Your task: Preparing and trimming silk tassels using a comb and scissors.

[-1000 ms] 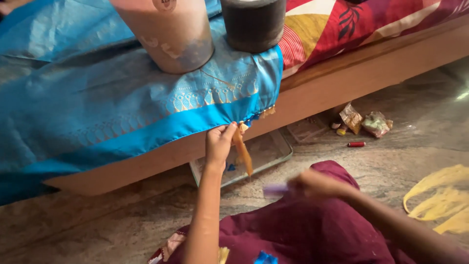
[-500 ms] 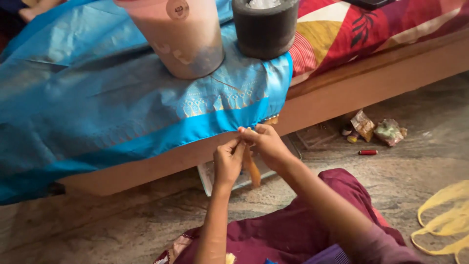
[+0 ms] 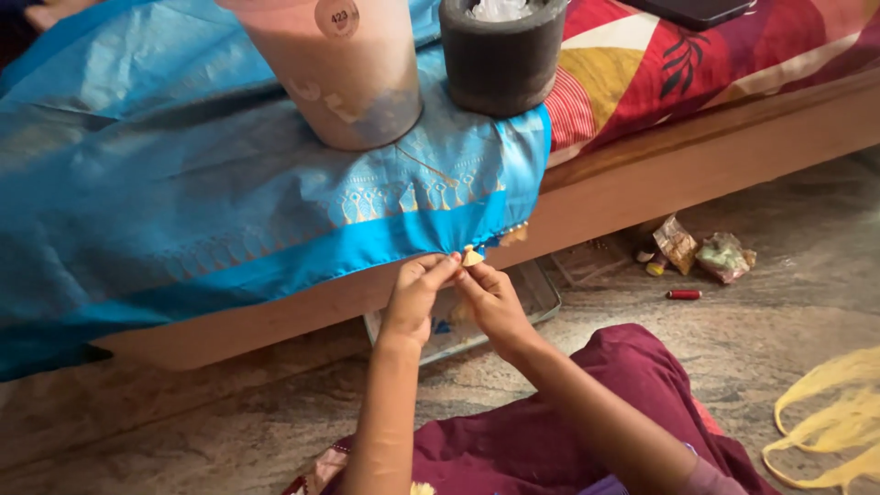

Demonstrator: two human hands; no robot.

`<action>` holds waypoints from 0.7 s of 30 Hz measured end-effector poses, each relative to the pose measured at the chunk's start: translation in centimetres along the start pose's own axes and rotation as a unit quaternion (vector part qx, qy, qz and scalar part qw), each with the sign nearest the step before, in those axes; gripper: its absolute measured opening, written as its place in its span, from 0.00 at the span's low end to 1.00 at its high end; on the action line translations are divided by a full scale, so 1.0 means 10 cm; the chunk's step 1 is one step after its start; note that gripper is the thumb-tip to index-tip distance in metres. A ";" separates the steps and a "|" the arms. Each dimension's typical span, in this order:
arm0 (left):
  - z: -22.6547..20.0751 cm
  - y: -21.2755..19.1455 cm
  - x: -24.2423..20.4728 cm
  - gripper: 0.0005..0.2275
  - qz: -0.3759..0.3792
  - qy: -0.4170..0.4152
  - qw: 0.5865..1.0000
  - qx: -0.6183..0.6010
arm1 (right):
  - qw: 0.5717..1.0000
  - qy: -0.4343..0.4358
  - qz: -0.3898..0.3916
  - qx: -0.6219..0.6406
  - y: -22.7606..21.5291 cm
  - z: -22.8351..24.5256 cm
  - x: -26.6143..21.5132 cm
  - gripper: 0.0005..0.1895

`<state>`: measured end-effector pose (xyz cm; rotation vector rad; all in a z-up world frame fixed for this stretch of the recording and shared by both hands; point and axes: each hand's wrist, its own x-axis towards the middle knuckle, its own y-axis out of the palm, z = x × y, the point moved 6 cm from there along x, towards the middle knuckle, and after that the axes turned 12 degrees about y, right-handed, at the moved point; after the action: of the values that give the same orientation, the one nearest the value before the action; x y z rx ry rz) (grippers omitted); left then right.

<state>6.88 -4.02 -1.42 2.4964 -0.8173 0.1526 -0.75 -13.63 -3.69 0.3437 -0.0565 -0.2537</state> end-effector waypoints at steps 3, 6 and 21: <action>0.10 0.01 -0.02 0.08 -0.009 0.002 0.998 0.058 | 1.000 0.021 0.020 -0.008 -0.01 0.05 0.02 0.13; 0.16 0.02 -0.08 0.09 -0.041 0.031 0.994 0.093 | 0.995 0.092 0.045 -0.021 -0.14 -0.04 0.03 0.11; -0.16 0.17 -0.25 0.12 -0.105 0.051 0.978 0.176 | 0.772 -0.414 -0.168 -0.452 0.46 2.06 -0.45 0.13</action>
<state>3.98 -3.10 0.10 2.8577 -0.5154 0.3776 -6.00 -15.04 17.15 -0.7657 -0.7299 -0.7401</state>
